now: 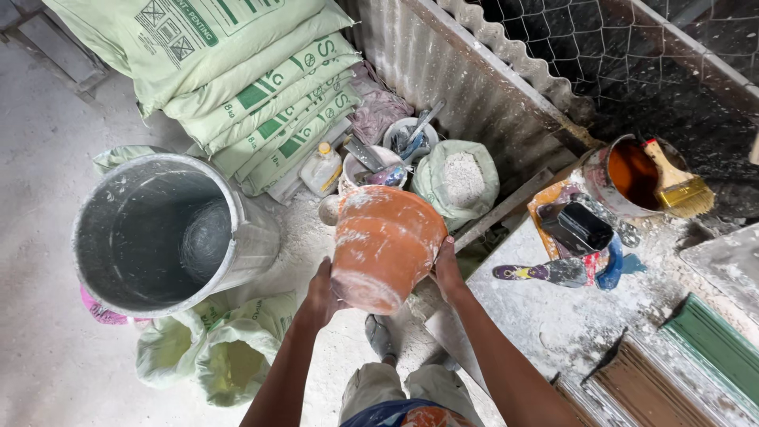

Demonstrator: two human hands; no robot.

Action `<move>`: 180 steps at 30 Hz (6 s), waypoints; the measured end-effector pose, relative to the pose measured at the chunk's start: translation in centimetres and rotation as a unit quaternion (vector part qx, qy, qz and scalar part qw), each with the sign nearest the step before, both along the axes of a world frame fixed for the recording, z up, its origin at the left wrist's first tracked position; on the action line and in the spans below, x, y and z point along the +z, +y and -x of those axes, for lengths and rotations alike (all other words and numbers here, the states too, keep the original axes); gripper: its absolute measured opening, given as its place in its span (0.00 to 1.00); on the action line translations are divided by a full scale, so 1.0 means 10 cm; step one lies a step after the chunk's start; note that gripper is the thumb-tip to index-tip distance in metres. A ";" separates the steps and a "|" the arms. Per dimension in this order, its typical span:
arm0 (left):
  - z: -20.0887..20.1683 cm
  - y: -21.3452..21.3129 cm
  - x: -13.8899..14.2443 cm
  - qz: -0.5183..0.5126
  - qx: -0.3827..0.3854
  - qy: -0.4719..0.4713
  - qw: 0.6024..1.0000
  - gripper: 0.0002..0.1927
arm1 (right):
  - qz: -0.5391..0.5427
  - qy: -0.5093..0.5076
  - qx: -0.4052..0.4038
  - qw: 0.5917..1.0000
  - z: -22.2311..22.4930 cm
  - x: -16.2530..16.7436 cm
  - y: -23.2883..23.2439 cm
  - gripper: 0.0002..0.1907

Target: The person brushes a liquid coating onto decorative wooden moldings with a paintbrush, working along the profiles. They then mix plaster powder with water in a plastic bowl, fill a pink cup with water from a tap, and pour the water into a bowl.

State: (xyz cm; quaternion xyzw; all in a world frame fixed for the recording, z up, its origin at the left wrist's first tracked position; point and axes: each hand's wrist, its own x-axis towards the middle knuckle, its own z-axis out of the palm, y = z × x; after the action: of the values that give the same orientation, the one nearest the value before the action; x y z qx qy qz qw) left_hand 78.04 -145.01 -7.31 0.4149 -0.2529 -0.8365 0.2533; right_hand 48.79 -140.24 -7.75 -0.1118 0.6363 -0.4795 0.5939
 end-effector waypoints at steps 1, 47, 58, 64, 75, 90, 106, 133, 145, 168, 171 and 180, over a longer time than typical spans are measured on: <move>0.06 -0.06 -0.02 0.014 -0.013 -0.003 1.000 0.39 | 0.007 0.004 0.016 1.000 0.01 -0.02 -0.04 0.41; 1.01 0.00 2.25 0.715 -0.005 -0.373 0.592 0.37 | 0.099 0.203 -0.264 0.938 0.39 0.90 -0.22 0.31; 1.25 -0.30 1.83 0.112 0.023 0.085 0.990 0.36 | 0.352 0.487 -0.040 0.798 0.78 2.27 0.71 0.30; 1.85 -0.09 1.73 0.376 -0.067 0.003 0.924 0.37 | 0.093 0.135 -0.106 0.981 1.63 1.53 1.50 0.24; 3.32 0.85 0.45 0.682 -0.259 -0.279 0.624 0.17 | 0.162 0.037 -0.394 0.904 2.66 1.00 3.15 0.19; 4.24 1.22 0.83 0.785 -0.230 -0.286 0.499 0.24 | 0.218 0.079 -0.563 0.793 3.06 0.72 4.57 0.24; 7.12 0.02 1.12 0.221 -0.295 -0.191 0.910 0.33 | -0.035 -0.086 -0.150 0.984 2.82 0.66 3.88 0.52; 6.18 -0.49 1.33 0.546 -0.129 -0.045 0.827 0.14 | -0.169 -0.087 -0.025 0.982 2.60 0.56 3.47 0.28; 3.20 -0.36 1.66 0.012 0.062 0.247 0.967 0.27 | -0.136 0.392 0.201 0.887 2.00 0.44 1.92 0.36; 2.66 1.44 0.59 0.618 -0.017 -0.522 0.588 0.18 | 0.327 0.412 0.206 0.825 1.11 0.47 2.15 0.49; 2.57 1.47 0.54 0.578 0.092 -0.371 0.721 0.16 | 0.314 0.393 0.217 0.836 1.10 0.79 2.28 0.48; 2.42 1.79 0.55 0.552 0.027 -0.477 0.684 0.10 | 0.249 0.362 0.237 0.867 1.15 0.89 2.30 0.49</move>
State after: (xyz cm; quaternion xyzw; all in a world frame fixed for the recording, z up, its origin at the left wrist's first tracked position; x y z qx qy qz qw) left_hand 53.89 -127.15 -1.81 0.5497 -0.7439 -0.2280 0.3041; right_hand 37.32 -117.24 1.16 -0.5688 0.6204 -0.3929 0.3703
